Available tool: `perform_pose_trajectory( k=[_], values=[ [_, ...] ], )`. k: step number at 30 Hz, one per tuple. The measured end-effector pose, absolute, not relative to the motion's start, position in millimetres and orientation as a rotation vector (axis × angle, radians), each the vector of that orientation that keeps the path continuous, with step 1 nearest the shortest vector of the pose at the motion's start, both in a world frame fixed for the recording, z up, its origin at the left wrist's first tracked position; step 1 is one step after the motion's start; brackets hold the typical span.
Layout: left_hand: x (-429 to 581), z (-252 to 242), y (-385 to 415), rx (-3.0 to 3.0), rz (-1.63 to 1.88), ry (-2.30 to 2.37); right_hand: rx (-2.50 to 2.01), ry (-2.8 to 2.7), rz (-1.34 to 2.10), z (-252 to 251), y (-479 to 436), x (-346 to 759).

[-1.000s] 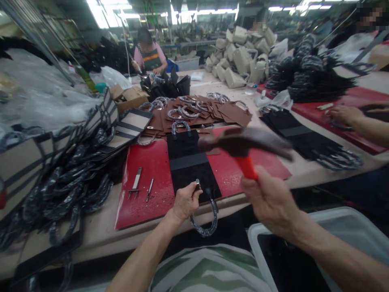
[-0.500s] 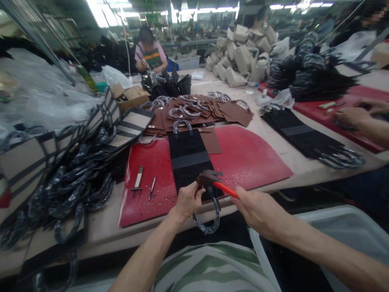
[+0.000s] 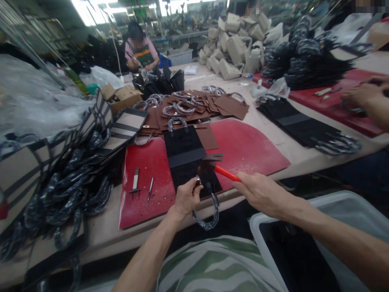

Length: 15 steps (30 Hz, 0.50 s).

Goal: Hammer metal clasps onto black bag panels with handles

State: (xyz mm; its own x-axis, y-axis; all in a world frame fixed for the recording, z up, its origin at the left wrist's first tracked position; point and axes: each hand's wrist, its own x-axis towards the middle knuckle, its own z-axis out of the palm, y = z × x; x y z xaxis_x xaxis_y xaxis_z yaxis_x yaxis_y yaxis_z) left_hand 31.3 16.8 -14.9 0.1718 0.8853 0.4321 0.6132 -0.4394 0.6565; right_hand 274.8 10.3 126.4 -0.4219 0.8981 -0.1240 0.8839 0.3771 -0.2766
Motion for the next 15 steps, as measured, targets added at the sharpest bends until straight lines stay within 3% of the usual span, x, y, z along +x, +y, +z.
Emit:
perform_pose_trajectory(
  k=[4, 9, 12, 15],
  values=[
    [32, -12, 17, 2.099, 1.165, 1.387, -1.744, -2.390, 0.704, 96, 42, 282],
    [28, -5, 18, 2.002, 1.133, 1.323, -1.870, -2.323, 0.435, 49, 66, 277],
    [24, 0, 19, 1.949, 1.047, 1.316, -1.622, -2.334, 0.203, 40, 64, 264],
    [24, 3, 19, 1.922, 0.999, 1.324, -1.346, -2.382, 0.265, 31, 55, 243]
  ],
)
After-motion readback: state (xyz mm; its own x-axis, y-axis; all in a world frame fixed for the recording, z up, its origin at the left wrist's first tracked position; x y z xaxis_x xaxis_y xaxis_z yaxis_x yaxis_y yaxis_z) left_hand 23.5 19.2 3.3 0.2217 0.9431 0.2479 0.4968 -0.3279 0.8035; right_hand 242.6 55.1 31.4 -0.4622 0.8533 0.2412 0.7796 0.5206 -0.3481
